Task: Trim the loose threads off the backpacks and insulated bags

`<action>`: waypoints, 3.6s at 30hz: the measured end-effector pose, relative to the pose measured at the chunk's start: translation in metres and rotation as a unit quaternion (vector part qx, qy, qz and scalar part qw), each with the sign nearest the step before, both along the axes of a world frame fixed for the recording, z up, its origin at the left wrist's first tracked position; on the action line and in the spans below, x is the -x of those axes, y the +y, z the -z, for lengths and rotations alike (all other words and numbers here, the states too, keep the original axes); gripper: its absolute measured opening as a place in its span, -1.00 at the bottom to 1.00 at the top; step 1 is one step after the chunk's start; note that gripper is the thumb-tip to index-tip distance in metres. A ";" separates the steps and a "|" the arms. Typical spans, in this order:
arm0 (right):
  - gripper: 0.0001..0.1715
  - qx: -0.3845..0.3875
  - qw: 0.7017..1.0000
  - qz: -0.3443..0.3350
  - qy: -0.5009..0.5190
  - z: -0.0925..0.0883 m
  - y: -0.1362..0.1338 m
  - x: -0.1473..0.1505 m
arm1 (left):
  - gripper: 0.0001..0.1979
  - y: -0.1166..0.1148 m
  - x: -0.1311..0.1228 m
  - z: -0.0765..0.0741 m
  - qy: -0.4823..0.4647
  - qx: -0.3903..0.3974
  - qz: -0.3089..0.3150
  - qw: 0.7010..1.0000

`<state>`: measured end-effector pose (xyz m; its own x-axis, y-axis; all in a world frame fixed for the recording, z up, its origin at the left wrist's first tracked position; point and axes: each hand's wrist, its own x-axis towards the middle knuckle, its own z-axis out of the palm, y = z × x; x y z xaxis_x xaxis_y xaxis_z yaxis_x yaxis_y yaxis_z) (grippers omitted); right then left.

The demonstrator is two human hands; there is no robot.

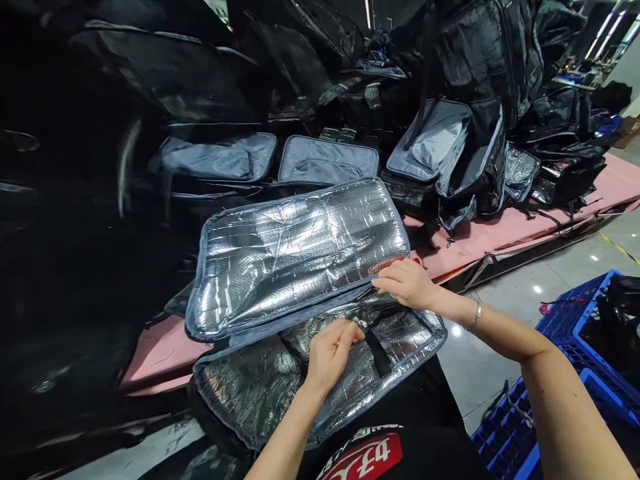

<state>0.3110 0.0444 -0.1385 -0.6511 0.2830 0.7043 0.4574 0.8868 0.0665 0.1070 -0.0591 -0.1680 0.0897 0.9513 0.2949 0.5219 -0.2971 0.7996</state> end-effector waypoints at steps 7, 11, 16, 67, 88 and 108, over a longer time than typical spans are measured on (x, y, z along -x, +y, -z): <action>-0.81 0.120 0.991 0.024 0.052 -0.003 -0.027 0.012 | -0.56 -0.006 0.031 -0.003 -0.405 0.173 -0.246 0.864; -0.79 0.189 0.980 0.039 0.051 -0.007 -0.048 0.029 | -0.65 -0.004 0.034 -0.007 -0.435 0.178 -0.225 0.853; -0.76 0.293 0.951 0.059 0.077 0.003 -0.070 0.051 | -0.67 -0.011 0.027 -0.003 -0.430 0.159 -0.189 0.868; -0.56 0.237 0.964 0.028 0.119 -0.012 -0.045 0.086 | -0.74 -0.029 0.093 -0.033 -0.432 0.005 -0.333 0.838; -0.89 0.416 0.908 0.031 -0.037 -0.038 -0.017 0.096 | -0.83 -0.015 0.079 -0.063 0.326 -0.119 -0.233 0.909; -0.72 -0.076 0.992 -0.071 -0.075 -0.042 -0.023 0.092 | -0.81 -0.011 0.070 -0.071 0.313 -0.053 -0.255 0.913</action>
<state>0.2185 0.0212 -0.0963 -0.7769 0.0797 0.6246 0.3041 0.9160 0.2615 0.0370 -0.0702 -0.0971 -0.1739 0.8861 0.4296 0.9593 0.0539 0.2772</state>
